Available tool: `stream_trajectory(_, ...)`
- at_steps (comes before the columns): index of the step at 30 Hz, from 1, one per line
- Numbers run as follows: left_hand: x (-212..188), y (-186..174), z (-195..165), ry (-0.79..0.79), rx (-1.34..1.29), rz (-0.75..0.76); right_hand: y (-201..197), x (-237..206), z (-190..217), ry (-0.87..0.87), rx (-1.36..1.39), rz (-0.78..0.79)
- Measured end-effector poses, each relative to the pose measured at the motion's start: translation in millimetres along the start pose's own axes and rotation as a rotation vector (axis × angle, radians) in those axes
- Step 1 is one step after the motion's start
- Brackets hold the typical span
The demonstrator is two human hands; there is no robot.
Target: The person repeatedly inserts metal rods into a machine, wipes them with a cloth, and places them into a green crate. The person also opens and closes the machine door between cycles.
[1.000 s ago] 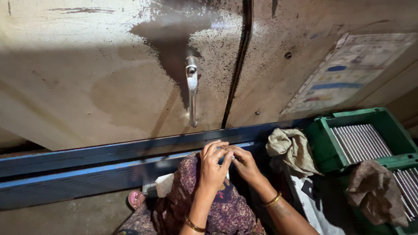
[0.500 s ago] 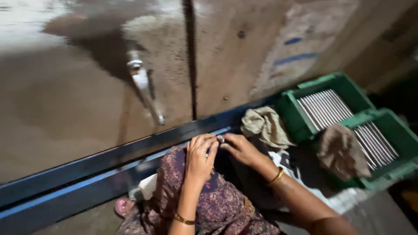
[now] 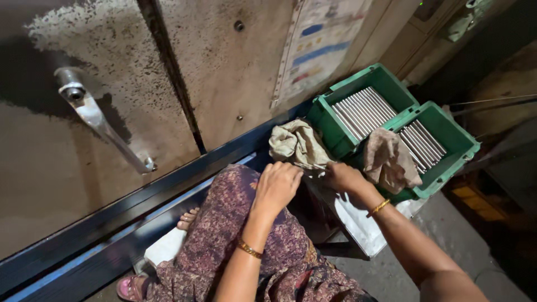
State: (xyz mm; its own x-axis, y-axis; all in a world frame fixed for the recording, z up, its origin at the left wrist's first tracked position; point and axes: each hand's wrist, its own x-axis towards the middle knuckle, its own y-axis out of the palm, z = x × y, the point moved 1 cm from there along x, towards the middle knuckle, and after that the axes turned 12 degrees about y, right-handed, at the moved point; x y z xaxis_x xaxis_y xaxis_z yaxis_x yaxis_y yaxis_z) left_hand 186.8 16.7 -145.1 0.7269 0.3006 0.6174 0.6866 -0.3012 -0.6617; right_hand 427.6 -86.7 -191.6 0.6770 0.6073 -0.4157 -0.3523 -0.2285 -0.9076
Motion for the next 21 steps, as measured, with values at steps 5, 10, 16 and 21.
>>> stream_trajectory(5,6,8,2,0.005,-0.017,-0.001,38,-6,-15,-0.125,-0.14,-0.221)
stream_trajectory(10,-3,-14,4,-0.077,-0.03,-0.042,40,-9,0,-0.217,-0.045,-0.257)
stream_trajectory(16,-23,-53,5,-0.315,-0.169,-0.118,21,-25,64,-0.351,0.294,0.079)
stream_trajectory(21,-52,-73,24,-0.394,-0.246,-0.434,-8,-87,162,-0.598,0.652,-0.025)
